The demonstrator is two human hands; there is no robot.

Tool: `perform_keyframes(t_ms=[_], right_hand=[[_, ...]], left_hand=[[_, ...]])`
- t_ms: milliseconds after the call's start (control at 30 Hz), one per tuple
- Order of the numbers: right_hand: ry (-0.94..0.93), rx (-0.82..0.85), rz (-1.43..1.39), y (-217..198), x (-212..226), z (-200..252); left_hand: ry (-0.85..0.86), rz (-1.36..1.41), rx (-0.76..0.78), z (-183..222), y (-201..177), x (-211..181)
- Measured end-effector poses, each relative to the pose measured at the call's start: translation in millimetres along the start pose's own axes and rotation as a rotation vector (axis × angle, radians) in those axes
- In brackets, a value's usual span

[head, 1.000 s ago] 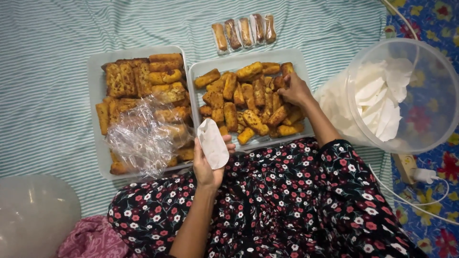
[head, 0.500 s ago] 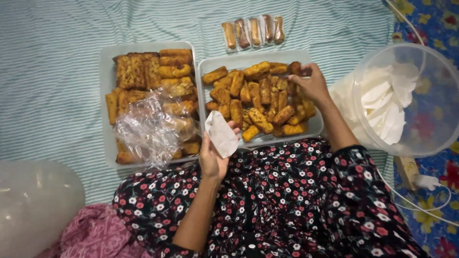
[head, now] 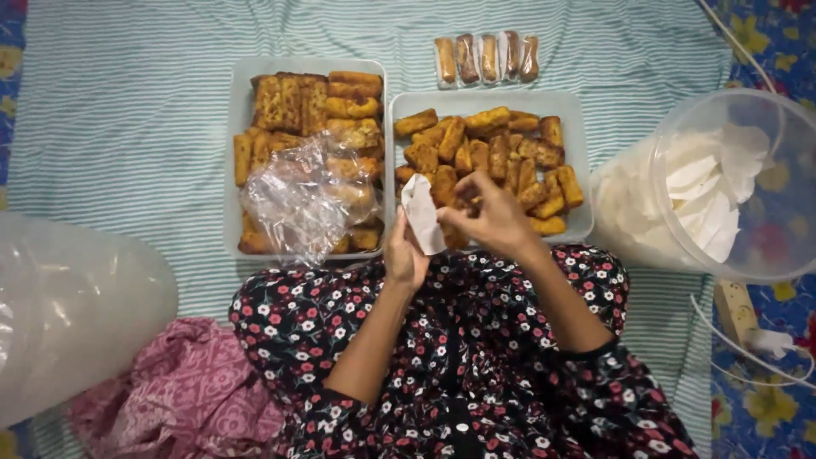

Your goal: Manually placing individual pieces of fried food into small plastic bags for retail.

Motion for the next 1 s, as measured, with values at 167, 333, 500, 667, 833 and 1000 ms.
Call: perform_keyframes(t_ms=[167,333,500,667,833,1000], right_hand=[[-0.138,-0.048,0.274,34,-19,-4],[-0.249,-0.121,0.475,44,-14,1],[-0.225,-0.168,0.587,51,-31,-4],[-0.194,-0.140,0.576,51,-29,-2],[-0.219,-0.159,0.547,48,-31,2],[-0.264,-0.145,0.416,43,-36,2]], left_hand=[[-0.016,-0.047,0.027,-16,-20,12],[-0.016,-0.022,-0.011,26,19,-7],[-0.030,0.006,0.019,17,11,-1],[-0.098,0.046,0.079,10,0,6],[-0.080,0.010,0.116,16,4,1],[0.004,-0.142,0.132,-9,-29,21]])
Point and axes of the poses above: each hand's wrist, its own z-axis away from the middle knuckle, its own y-axis out of the palm, x = y × z, the point moved 3 cm from there along -z, towards the middle knuckle, and after that the axes turned 6 degrees about -x, right-handed, at the moved point
